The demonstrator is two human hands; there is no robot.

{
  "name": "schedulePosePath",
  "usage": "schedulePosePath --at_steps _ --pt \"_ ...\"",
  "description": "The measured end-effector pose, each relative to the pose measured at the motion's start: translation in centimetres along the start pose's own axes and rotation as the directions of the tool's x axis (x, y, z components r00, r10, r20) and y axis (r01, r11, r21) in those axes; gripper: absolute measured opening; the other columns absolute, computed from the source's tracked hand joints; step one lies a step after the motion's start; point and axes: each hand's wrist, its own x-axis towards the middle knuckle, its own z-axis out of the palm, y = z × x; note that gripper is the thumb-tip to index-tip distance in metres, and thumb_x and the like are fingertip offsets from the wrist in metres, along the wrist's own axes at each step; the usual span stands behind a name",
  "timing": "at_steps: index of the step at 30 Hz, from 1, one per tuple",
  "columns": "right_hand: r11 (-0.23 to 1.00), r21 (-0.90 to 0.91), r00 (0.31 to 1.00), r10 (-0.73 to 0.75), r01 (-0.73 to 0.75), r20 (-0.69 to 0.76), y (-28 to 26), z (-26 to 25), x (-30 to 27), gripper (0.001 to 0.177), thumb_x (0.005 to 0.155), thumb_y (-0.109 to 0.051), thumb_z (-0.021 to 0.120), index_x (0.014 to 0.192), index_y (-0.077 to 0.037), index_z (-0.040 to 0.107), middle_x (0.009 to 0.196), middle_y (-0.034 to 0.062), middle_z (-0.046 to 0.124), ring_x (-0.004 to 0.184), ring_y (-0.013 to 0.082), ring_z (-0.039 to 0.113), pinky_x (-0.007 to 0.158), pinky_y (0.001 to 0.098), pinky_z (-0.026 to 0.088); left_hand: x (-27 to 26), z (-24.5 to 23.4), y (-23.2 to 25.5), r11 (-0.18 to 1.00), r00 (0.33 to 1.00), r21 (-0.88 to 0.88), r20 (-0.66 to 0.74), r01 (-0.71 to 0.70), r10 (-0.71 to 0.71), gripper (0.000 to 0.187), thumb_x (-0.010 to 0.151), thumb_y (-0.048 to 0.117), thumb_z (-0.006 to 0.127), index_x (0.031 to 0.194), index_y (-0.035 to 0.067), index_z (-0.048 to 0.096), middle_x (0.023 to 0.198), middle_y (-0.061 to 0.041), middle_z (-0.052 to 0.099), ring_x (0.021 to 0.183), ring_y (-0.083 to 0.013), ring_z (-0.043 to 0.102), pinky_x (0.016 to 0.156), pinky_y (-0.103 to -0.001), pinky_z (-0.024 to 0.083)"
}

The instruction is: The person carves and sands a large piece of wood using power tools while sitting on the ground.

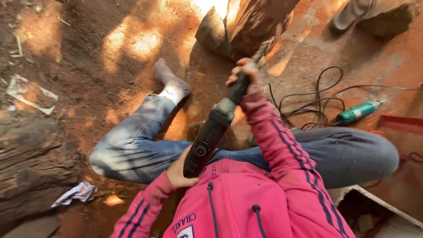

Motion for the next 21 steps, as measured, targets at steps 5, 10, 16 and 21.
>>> schedulePosePath --at_steps 5,10,16,21 --pt "0.95 0.189 0.921 0.292 -0.249 -0.259 9.1 -3.8 1.5 0.015 0.081 -0.018 0.068 0.092 -0.01 0.062 0.075 0.0084 0.065 0.061 0.0188 0.064 0.066 0.0378 0.061 -3.6 -1.2 -3.5 0.989 0.999 0.146 0.031 -0.013 0.008 0.105 0.071 0.004 0.067 0.161 0.01 0.012 0.137 -0.035 0.054 0.116 -0.0525 0.061 0.091 -0.061 0.055" --pt "0.944 0.156 0.887 0.327 -0.291 -0.325 9.6 -5.0 3.8 0.017 0.077 -0.022 0.07 0.088 -0.012 0.063 0.072 0.0078 0.063 0.058 0.0192 0.064 0.061 0.0399 0.061 -1.8 0.4 -9.5 0.984 0.989 0.1 -0.03 0.148 -0.146 0.087 0.084 0.007 0.064 0.161 0.025 0.027 0.115 -0.029 0.07 0.069 -0.0335 0.076 0.053 -0.045 0.059" --pt "0.974 0.059 0.888 0.223 -0.218 -0.403 9.9 -5.5 5.2 0.016 0.075 -0.016 0.069 0.085 -0.007 0.062 0.068 0.0154 0.061 0.056 0.0255 0.063 0.057 0.0444 0.06 0.8 0.2 -18.1 0.914 0.979 -0.365 -0.027 0.179 -0.203 0.071 0.084 -0.006 0.067 0.149 0.007 0.044 0.083 -0.019 0.075 0.041 -0.0216 0.065 0.025 -0.028 0.047" --pt "0.98 0.05 0.882 0.194 -0.192 -0.43 9.0 -3.1 5.4 0.019 0.074 -0.013 0.073 0.084 -0.005 0.059 0.069 0.0175 0.061 0.055 0.0261 0.063 0.054 0.043 0.061 3.3 -4.1 -11.5 0.985 0.982 -0.141 0.169 0.105 -0.08 0.129 0.063 0.019 0.097 0.163 0.008 0.016 0.161 -0.027 0.028 0.14 -0.0487 0.037 0.103 -0.071 0.037"
